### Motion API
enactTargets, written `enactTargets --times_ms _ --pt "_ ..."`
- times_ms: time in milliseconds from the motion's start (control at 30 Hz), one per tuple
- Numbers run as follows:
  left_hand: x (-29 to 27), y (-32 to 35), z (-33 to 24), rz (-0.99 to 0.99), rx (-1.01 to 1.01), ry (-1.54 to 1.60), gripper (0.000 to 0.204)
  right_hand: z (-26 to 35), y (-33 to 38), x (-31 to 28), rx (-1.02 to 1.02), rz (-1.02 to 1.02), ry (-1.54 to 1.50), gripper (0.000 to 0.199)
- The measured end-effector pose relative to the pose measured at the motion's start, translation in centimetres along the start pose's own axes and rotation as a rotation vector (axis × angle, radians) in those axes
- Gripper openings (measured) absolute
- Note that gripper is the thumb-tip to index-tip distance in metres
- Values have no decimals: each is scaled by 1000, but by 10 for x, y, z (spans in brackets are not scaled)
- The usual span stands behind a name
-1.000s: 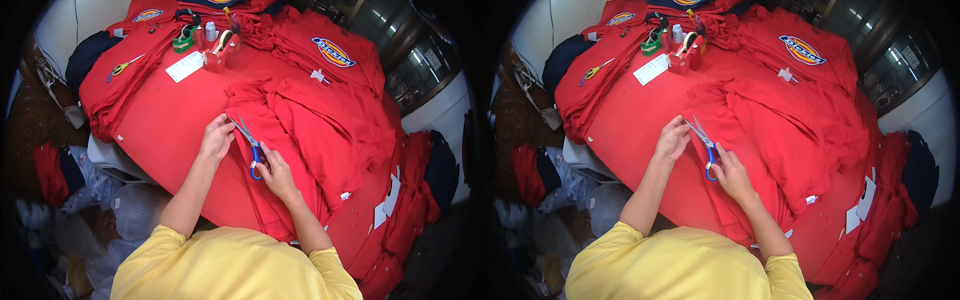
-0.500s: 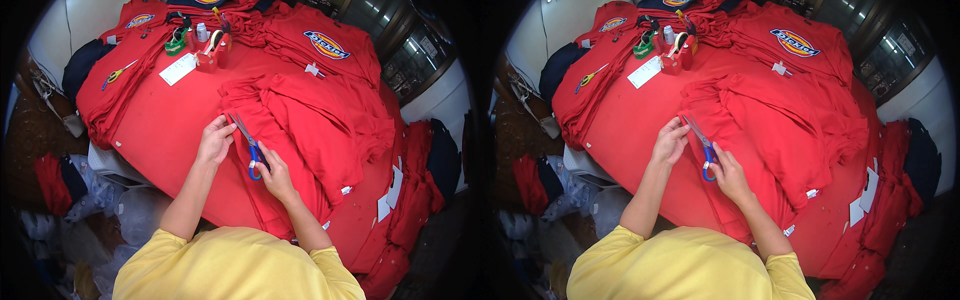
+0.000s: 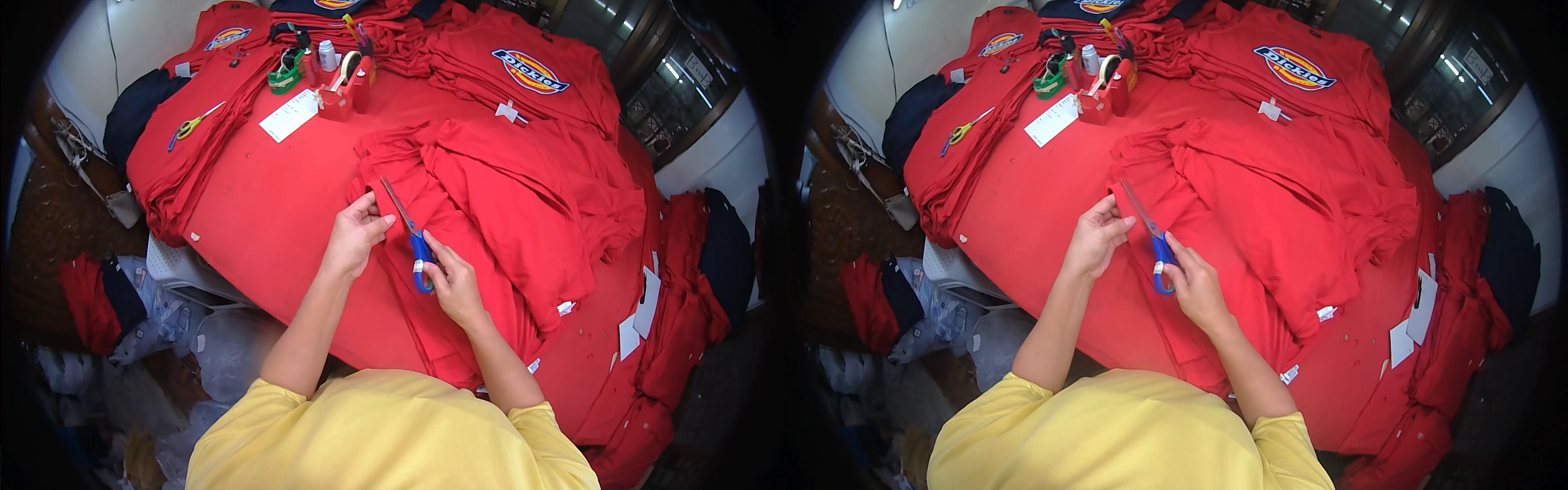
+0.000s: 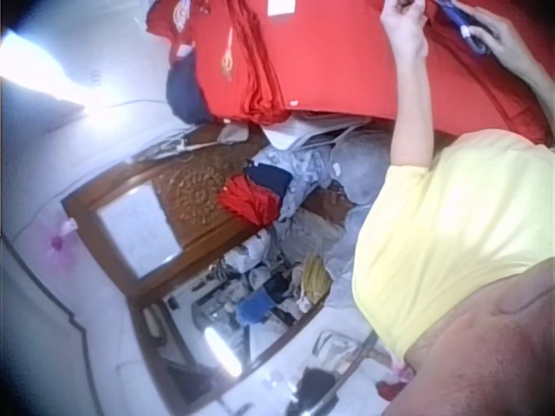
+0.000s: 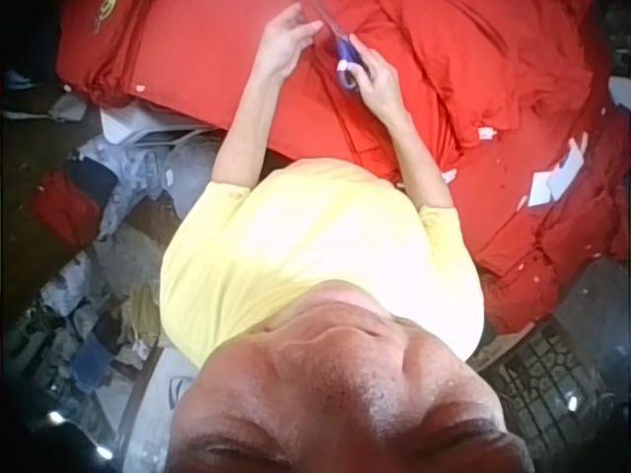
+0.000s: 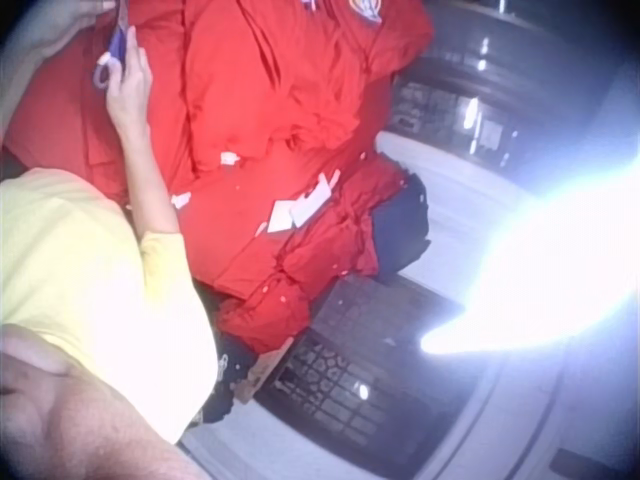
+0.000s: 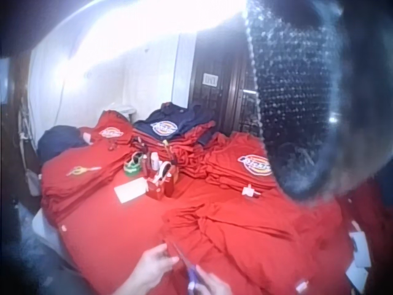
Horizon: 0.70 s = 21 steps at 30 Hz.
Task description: The person trims loose threads and tags from a stack of red garments using shears.
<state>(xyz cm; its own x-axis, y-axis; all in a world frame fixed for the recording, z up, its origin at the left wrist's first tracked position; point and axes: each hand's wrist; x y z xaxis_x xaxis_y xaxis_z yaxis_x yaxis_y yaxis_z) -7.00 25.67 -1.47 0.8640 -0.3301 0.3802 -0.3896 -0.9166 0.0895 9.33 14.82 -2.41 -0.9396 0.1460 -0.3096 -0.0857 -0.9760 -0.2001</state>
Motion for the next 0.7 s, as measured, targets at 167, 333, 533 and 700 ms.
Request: enactTargets --times_ms 167,333,533,700 --pt "3 2 -1 -16 5 70 31 1 5 -3 79 28 -13 47" --pt "-4 -12 5 -159 6 329 15 6 10 -9 34 71 8 48" --pt "-3 -7 10 -69 39 194 13 1 9 -17 -208 -27 209 52" --pt "4 2 -1 -59 -26 242 13 9 11 -19 -192 27 320 56"
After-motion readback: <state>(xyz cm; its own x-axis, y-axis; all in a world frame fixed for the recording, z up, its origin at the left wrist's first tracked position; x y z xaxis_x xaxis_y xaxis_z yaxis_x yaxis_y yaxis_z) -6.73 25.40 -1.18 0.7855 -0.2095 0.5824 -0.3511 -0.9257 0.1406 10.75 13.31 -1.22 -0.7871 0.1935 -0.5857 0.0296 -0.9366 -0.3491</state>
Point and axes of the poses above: each hand's wrist, its own y-axis away from the middle knuckle, its own x-axis out of the palm, z = x × y, and after that the axes turned 7 degrees about -y, right-handed
